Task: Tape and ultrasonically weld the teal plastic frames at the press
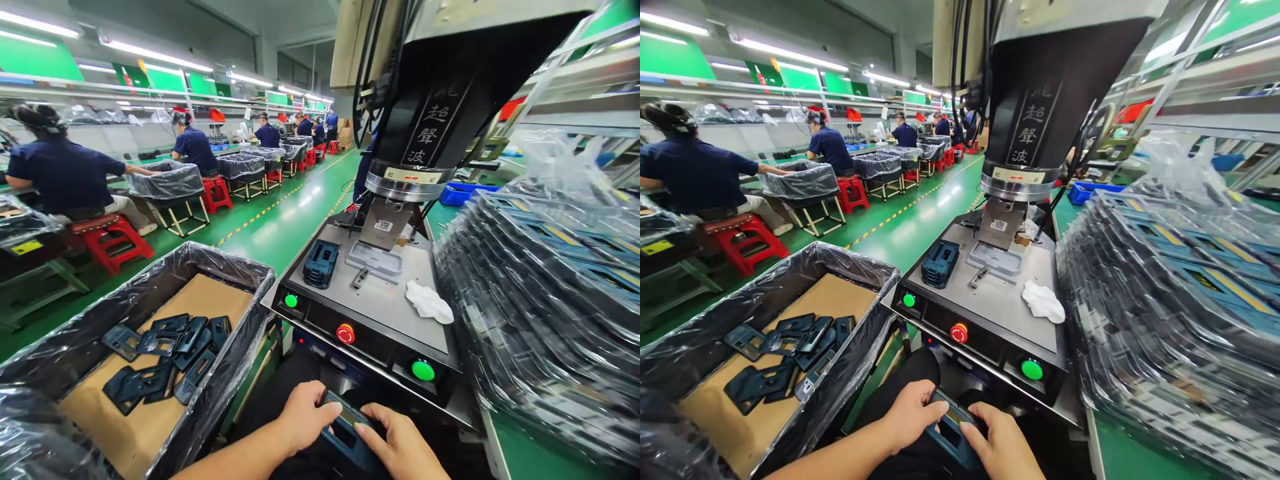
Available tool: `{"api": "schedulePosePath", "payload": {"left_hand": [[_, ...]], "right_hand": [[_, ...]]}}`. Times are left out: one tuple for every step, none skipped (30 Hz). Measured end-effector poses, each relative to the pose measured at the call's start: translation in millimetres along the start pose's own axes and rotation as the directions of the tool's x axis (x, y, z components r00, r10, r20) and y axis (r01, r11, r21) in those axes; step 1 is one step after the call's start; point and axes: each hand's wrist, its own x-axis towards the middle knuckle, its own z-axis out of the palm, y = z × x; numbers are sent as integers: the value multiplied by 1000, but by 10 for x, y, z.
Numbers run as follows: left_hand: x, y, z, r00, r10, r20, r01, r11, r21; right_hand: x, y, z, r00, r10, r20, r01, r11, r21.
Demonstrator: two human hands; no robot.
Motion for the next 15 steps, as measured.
{"api": "schedulePosePath", "payload": {"left_hand": [[-6, 22, -1, 1000, -10, 5, 10, 1000, -1], [-12, 46, -5, 1000, -15, 5, 15, 1000, 17], [-17, 70, -13, 1000, -14, 0, 14, 998, 56], [-21, 95, -22, 1000, -11, -14, 13, 994, 112], [-23, 119, -31, 999, -7, -34, 12, 984, 179], [-22, 142, -38, 998, -2, -58, 16, 969, 246], [-20, 163, -44, 997, 4, -81, 21, 952, 305], [-15, 182, -47, 995, 7, -101, 28, 937, 348], [-10, 198, -48, 994, 8, -111, 35, 926, 375], [-5, 212, -47, 993, 7, -116, 39, 920, 390], [-1, 224, -44, 993, 7, -115, 40, 916, 400], [0, 234, -39, 993, 10, -116, 38, 912, 408], [-3, 244, -30, 992, 17, -125, 37, 910, 412], [-10, 254, -16, 989, 26, -146, 37, 909, 414], [-20, 267, 2, 984, 38, -173, 37, 910, 413]], "right_hand": [[-14, -12, -7, 1000, -12, 16, 13, 1000, -28], [-23, -23, -9, 999, -19, 28, 20, 999, -48], [-29, -33, -6, 999, -20, 34, 22, 998, -61], [-32, -42, -1, 999, -18, 32, 20, 997, -72], [-32, -51, 6, 1000, -13, 25, 15, 997, -81], [-31, -60, 12, 1000, -6, 18, 8, 996, -88], [-29, -67, 17, 1000, 1, 11, 1, 995, -95], [-27, -70, 21, 1000, 7, 9, -6, 995, -99], [-23, -68, 25, 1000, 13, 11, -12, 995, -103], [-17, -59, 31, 1000, 17, 9, -16, 995, -103], [-8, -41, 41, 1000, 14, -2, -15, 995, -94], [5, -15, 56, 1000, 7, -23, -8, 997, -73], [21, 17, 78, 999, -3, -54, 1, 999, -36], [41, 49, 104, 996, -11, -91, 12, 1000, 13], [63, 77, 135, 991, -14, -130, 23, 997, 71]]}}
